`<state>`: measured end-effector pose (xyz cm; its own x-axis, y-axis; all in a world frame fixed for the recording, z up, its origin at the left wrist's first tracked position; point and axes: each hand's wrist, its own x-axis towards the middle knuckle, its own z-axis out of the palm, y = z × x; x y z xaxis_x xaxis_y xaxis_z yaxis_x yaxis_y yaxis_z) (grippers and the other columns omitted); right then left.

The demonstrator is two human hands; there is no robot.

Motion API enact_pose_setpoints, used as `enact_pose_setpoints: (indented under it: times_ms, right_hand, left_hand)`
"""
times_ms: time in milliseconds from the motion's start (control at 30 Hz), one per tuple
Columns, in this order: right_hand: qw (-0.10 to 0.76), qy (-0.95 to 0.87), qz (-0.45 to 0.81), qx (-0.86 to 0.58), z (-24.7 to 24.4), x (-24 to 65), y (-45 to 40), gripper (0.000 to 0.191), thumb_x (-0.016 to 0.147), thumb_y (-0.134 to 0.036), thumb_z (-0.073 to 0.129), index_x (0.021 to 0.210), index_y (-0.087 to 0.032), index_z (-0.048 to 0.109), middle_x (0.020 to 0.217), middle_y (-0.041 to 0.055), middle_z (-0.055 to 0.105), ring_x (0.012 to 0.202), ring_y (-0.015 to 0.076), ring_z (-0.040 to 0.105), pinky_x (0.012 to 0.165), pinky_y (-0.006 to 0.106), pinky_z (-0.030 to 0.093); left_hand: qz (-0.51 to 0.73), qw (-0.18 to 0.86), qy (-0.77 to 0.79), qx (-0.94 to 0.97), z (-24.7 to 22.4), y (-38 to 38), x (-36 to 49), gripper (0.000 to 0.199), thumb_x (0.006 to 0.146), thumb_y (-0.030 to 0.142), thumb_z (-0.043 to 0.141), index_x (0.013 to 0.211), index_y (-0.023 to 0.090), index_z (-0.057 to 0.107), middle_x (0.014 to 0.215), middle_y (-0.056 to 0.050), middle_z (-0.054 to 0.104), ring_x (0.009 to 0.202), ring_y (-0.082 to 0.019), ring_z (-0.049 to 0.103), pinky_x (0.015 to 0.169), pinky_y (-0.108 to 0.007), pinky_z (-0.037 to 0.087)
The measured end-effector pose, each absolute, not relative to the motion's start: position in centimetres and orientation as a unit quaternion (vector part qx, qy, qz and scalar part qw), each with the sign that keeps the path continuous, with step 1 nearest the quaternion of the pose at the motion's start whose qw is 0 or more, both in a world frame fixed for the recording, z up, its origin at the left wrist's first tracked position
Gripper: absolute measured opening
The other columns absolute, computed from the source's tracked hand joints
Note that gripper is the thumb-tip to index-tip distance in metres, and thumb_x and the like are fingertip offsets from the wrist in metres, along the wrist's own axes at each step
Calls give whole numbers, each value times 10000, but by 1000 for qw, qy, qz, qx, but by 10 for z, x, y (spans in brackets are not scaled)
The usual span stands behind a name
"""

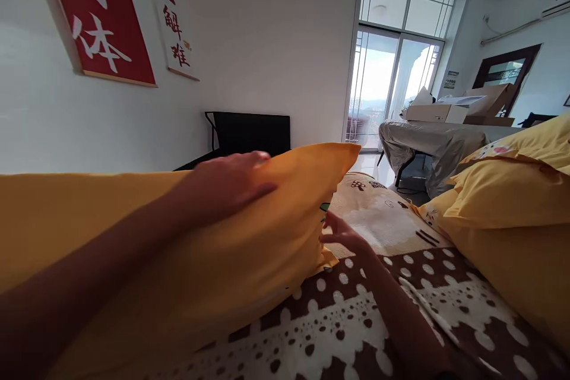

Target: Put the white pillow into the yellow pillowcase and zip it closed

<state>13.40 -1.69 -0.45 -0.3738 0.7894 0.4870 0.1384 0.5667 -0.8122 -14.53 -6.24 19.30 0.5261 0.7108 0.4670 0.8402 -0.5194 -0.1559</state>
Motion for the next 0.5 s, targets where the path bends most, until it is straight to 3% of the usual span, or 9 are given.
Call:
enact_pose_setpoints:
  times_ms: [100,233,367,500]
  right_hand:
    - [357,-794,359,-338,-36,137,-8,676,626,-327,739,1252,-199,518,1236,67,554,1113,219,485,960,314,385]
    - [269,-795,325,-436,-68,128,7,509,525,-178,697,1029,-160,623,897,13,638,811,169,526,682,230,452]
    - [282,-771,305,-483,-79,117,10,276,467,-160,666,736,-132,613,701,-27,581,675,119,460,551,183,388]
    - [322,-740,311,-502,-74,113,8,112,527,-139,549,638,-129,535,608,-38,499,579,82,414,495,172,330]
  left_hand:
    - [-173,144,-463,-857,196,-57,-80,720,757,726,345,1268,220,386,1024,-86,628,829,-284,600,681,-354,423]
    - [-156,141,-454,-866,194,-44,-32,532,819,612,341,1011,167,561,835,-110,631,765,-286,609,628,-337,420]
    - [-153,222,-447,-853,194,-38,-23,416,874,442,296,1050,191,577,742,-106,613,755,-301,619,641,-364,434]
    - [-218,251,-464,-821,226,-49,-42,557,888,527,208,1067,154,582,767,-103,590,863,-321,615,714,-401,453]
